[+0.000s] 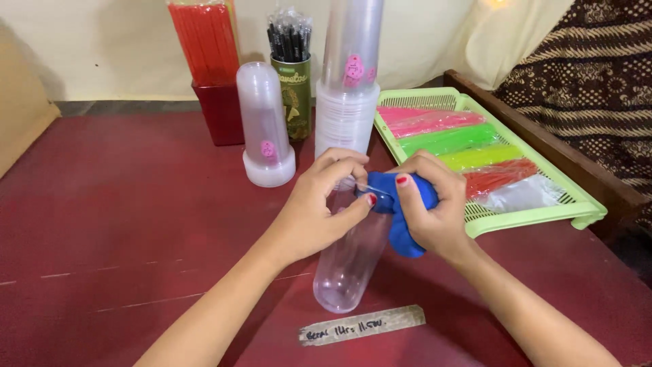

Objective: Cleaning plastic cups with a cloth and stacking them

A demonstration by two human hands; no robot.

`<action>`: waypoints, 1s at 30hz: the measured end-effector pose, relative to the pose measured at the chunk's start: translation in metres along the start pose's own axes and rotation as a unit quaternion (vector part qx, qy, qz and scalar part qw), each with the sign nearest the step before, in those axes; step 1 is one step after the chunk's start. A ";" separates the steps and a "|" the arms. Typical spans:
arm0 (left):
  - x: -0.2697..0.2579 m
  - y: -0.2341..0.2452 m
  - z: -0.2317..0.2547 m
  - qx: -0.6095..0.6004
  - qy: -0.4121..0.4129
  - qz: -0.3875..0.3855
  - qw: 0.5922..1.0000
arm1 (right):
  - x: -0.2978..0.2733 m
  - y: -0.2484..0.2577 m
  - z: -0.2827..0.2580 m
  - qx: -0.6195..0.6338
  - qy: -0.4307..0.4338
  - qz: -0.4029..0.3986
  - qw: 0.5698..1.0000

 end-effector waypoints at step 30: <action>0.008 0.037 -0.036 0.108 0.061 0.116 0.985 | 0.020 -0.073 0.050 0.045 -0.128 -0.009 0.991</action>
Point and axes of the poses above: each hand's wrist, its own x-axis towards the middle knuckle, its own y-axis out of the back of the hand, z = x × y, the point moved 4 cm from there along x, towards the middle knuckle, and after that the axes turned 9 degrees about z, right-handed, at the moved point
